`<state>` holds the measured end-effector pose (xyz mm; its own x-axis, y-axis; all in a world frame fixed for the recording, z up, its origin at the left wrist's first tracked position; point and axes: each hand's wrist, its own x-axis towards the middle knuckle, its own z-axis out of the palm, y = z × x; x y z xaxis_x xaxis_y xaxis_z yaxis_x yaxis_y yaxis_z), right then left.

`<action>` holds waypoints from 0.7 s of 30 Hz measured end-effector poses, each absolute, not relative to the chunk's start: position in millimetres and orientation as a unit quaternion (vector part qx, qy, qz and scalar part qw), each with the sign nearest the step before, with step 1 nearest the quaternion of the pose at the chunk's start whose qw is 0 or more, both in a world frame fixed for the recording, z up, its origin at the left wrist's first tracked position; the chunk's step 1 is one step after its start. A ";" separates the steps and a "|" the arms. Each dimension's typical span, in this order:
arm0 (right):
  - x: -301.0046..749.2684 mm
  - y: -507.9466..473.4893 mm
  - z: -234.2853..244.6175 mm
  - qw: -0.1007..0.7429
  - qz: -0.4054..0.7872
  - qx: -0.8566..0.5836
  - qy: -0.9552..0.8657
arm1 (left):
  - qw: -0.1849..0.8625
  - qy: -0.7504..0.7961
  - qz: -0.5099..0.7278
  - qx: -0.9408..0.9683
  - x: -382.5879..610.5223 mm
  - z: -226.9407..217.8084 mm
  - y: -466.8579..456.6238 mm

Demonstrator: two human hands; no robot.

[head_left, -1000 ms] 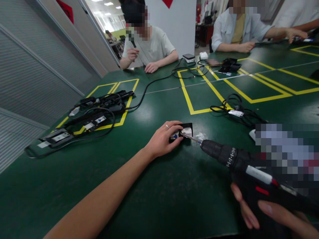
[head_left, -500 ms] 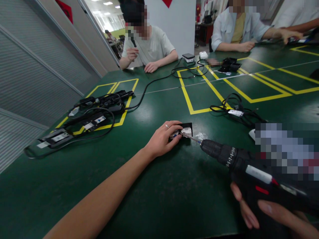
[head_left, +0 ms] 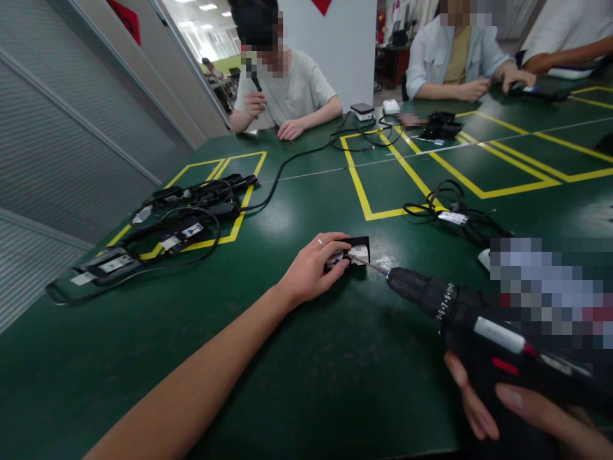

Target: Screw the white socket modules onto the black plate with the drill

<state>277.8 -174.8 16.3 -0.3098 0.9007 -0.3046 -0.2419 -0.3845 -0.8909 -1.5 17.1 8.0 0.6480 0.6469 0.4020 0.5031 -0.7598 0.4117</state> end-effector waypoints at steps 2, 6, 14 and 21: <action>278.8 -175.1 15.4 0.394 0.715 -0.423 -0.393 | 0.135 0.322 0.272 0.897 -1.1 7.9 17.2; 279.0 -175.1 17.3 0.406 0.700 -0.437 -0.393 | 0.137 0.323 0.275 0.895 -0.3 8.0 16.9; 275.8 -174.0 19.8 0.404 0.698 -0.448 -0.386 | 0.133 0.311 0.276 0.900 -0.8 9.3 17.9; 281.2 -174.3 16.1 0.415 0.691 -0.463 -0.369 | 0.130 0.309 0.276 0.901 -1.0 7.7 17.6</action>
<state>281.2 -174.3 16.1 -0.2261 0.9153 -0.3332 -0.2322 -0.3829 -0.8942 -1.0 17.6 7.7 0.6563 0.6287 0.4171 0.4849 -0.7750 0.4052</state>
